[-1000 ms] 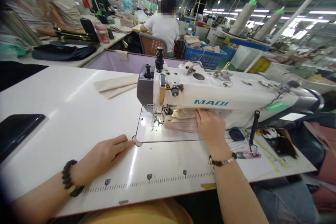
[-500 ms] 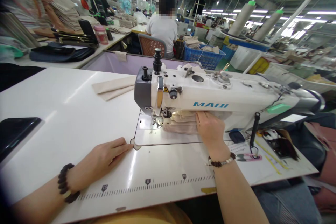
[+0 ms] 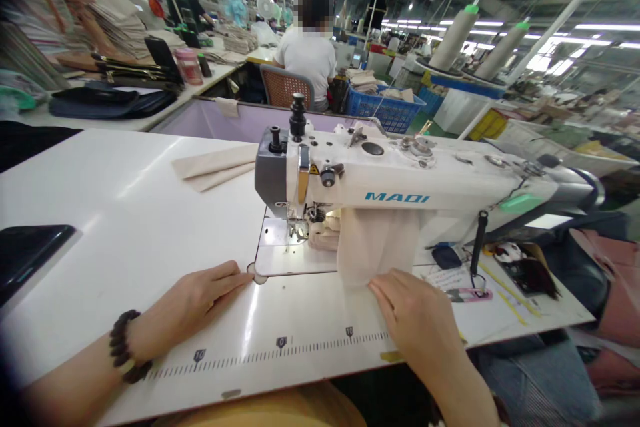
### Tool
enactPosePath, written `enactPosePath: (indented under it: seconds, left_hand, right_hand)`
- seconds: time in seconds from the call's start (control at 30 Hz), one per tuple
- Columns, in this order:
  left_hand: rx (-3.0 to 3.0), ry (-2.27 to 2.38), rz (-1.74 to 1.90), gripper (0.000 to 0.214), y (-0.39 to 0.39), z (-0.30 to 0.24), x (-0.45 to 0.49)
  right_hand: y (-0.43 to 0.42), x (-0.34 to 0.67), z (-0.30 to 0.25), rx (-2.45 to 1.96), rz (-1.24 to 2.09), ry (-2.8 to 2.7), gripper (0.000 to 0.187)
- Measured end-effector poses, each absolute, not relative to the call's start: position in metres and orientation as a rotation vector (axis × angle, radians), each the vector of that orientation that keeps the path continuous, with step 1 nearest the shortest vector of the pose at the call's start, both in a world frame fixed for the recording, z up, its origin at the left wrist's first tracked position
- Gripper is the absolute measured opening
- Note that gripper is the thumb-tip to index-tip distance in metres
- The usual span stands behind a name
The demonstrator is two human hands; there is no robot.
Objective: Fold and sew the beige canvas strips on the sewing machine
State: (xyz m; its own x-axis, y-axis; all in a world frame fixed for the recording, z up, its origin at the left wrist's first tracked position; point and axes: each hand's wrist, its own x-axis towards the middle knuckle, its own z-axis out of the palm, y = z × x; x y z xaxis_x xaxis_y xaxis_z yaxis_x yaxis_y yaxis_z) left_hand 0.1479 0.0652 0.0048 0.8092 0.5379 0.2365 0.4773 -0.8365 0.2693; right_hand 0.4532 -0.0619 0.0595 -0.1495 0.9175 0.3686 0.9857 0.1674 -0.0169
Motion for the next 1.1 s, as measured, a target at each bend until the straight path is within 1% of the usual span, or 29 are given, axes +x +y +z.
enactPosePath:
  seconds: [0.07,0.17,0.23,0.33,0.37,0.47,0.5,0.53,0.57,0.67,0.7,0.73,0.87,0.93,1.03,1.07,1.1]
  left_hand:
    - [2.8,0.797,0.456,0.033,0.065,0.003,0.147]
    - [2.833,0.733,0.544,0.031,0.061,0.006,0.152]
    - [2.893,0.621,0.602,0.039,0.056,0.013,0.162]
    - [2.985,0.361,0.605,0.052,0.044,0.028,0.185]
    - [3.003,0.254,0.583,0.05,0.04,0.032,0.193]
    - [2.98,-0.011,0.43,0.023,0.031,0.036,0.205]
    - [2.952,-0.029,0.355,0.019,0.03,0.035,0.204]
    - [2.921,0.001,0.291,0.02,0.031,0.033,0.199]
    - [2.892,0.07,0.25,0.02,0.032,0.031,0.191]
    - [2.823,0.415,0.256,0.024,0.04,0.027,0.153]
    - [2.801,0.522,0.269,0.026,0.043,0.028,0.139]
    - [2.774,0.612,0.292,0.028,0.044,0.028,0.126]
    - [2.617,0.872,0.363,0.032,0.044,0.032,0.09]
    - [2.545,0.936,0.407,0.032,0.042,0.032,0.083]
    - [2.462,1.072,0.51,0.033,0.042,0.031,0.081]
    - [2.428,1.133,0.535,0.034,0.042,0.031,0.081]
    - [2.392,1.188,0.553,0.034,0.043,0.03,0.082]
  right_hand:
    - [-0.079,0.438,0.055,-1.824,-0.113,-2.181,0.029]
    - [-0.096,0.417,0.048,-1.766,0.026,-2.112,0.022]
    - [-0.101,0.407,0.046,-1.721,0.167,-2.074,0.02]
    - [-0.103,0.391,0.046,-1.648,0.485,-2.101,0.018]
    - [-0.102,0.386,0.047,-1.621,0.586,-2.111,0.017]
    - [-0.102,0.374,0.049,-1.554,0.806,-2.114,0.016]
    - [-0.103,0.373,0.049,-1.552,0.849,-2.107,0.013]
    - [-0.104,0.373,0.049,-1.566,0.876,-2.101,0.011]
    - [-0.105,0.376,0.048,-1.595,0.883,-2.102,0.018]
    - [-0.108,0.393,0.041,-1.702,0.804,-2.175,0.062]
    - [-0.108,0.399,0.037,-1.728,0.753,-2.209,0.069]
    - [-0.107,0.405,0.034,-1.747,0.704,-2.235,0.071]
    - [-0.09,0.414,0.022,-1.677,0.622,-2.291,0.065]
    - [-0.077,0.409,0.017,-1.573,0.634,-2.253,0.056]
    - [-0.056,0.395,0.012,-1.534,0.697,-1.998,0.032]
    - [-0.05,0.39,0.01,-1.537,0.739,-1.881,0.03]
    - [-0.044,0.384,0.008,-1.531,0.788,-1.765,0.031]
